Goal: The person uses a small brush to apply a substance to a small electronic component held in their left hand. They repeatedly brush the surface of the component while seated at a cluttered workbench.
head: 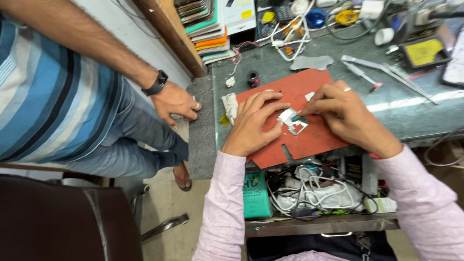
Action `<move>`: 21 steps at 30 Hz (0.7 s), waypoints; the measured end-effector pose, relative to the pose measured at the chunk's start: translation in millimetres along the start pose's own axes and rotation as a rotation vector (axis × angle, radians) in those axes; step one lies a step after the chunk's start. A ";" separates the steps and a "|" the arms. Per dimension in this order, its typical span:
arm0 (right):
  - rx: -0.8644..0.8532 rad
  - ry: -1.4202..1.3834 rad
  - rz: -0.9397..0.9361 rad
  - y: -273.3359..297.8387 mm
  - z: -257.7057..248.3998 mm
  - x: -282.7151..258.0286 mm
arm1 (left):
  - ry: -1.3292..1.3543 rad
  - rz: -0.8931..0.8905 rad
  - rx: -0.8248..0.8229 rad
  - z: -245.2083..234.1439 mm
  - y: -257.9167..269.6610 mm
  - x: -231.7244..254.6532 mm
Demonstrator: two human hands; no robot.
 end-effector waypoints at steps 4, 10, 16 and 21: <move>-0.070 -0.044 -0.055 -1.3 2.7 -5.8 | 0.000 0.002 0.008 -0.9 1.1 -0.1; -0.087 -0.030 0.027 -0.7 -3.1 -3.1 | 0.008 0.013 0.026 -0.3 3.1 -1.3; -0.063 0.028 -0.016 2.3 -0.3 -8.2 | 0.002 0.003 0.037 2.3 7.7 -4.2; -0.118 -0.030 -0.034 2.3 5.9 -11.9 | 0.012 0.008 0.043 2.1 6.0 -2.9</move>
Point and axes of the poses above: each hand's wrist, its own y-axis away from the middle knuckle, its own z-axis out of the palm, x = y × z, the point moved 4 cm from there along -y, towards the middle knuckle, and after that the axes turned 6 degrees about y, right-handed, at the moved point
